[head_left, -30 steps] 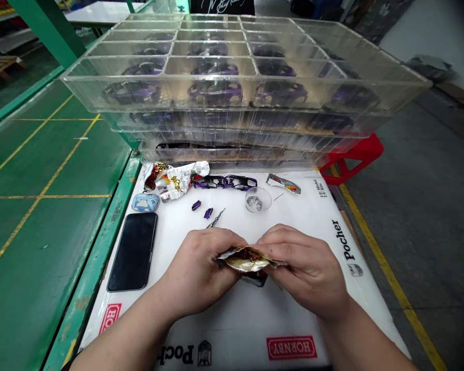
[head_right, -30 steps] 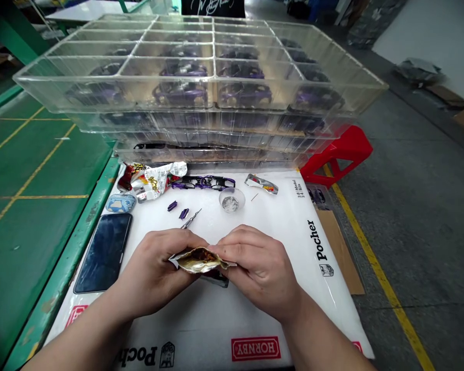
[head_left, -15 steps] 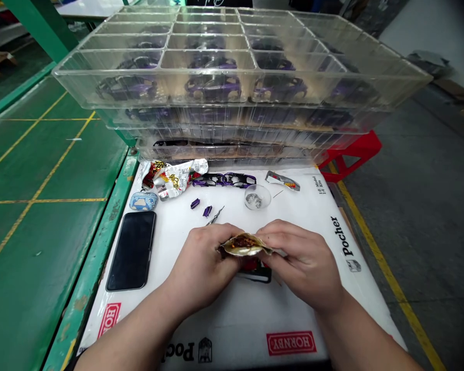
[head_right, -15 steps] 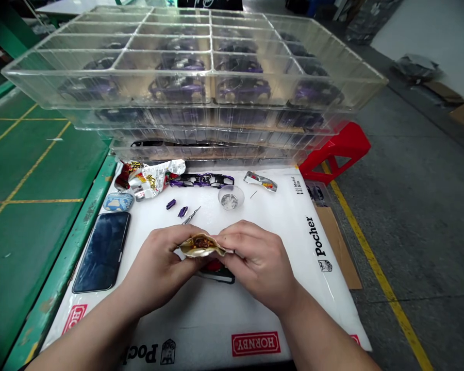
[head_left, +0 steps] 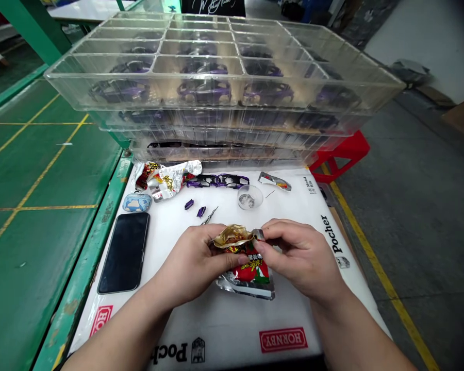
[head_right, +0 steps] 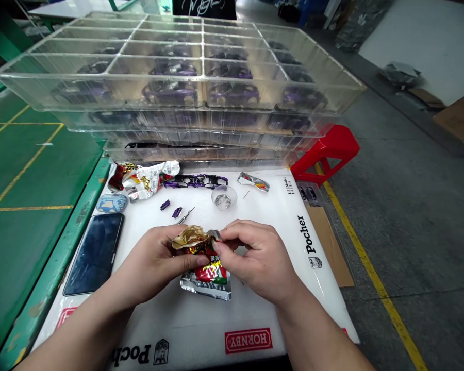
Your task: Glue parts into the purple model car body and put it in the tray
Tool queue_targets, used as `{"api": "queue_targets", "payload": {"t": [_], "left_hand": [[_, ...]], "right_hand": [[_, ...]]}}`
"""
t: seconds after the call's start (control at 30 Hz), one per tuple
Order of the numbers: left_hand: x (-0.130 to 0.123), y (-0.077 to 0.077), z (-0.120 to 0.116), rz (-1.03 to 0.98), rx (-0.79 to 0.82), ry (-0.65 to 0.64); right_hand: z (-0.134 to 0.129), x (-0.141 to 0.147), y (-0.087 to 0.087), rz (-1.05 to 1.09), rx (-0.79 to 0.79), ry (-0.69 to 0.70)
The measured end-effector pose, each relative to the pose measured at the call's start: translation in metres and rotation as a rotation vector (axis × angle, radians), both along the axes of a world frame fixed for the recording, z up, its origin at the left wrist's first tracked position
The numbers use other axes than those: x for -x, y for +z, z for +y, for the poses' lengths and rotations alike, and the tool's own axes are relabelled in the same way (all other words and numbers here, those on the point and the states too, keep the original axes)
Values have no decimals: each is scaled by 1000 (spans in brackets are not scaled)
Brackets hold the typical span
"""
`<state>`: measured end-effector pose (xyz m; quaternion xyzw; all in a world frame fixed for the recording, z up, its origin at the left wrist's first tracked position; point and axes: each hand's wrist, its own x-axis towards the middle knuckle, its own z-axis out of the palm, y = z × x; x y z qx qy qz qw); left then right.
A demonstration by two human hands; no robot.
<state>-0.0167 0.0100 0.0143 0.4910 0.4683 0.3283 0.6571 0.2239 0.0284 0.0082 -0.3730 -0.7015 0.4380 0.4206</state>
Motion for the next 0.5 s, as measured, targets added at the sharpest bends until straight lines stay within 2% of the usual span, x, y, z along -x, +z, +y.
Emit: {"api": "queue_targets", "payload": {"t": [0.3, 0.5], "left_hand": [[6, 6, -1, 152, -158, -70], [4, 6, -1, 29, -107, -69]], "right_hand": [[3, -1, -3, 127, -61, 94], [2, -3, -1, 189, -126, 148]]}}
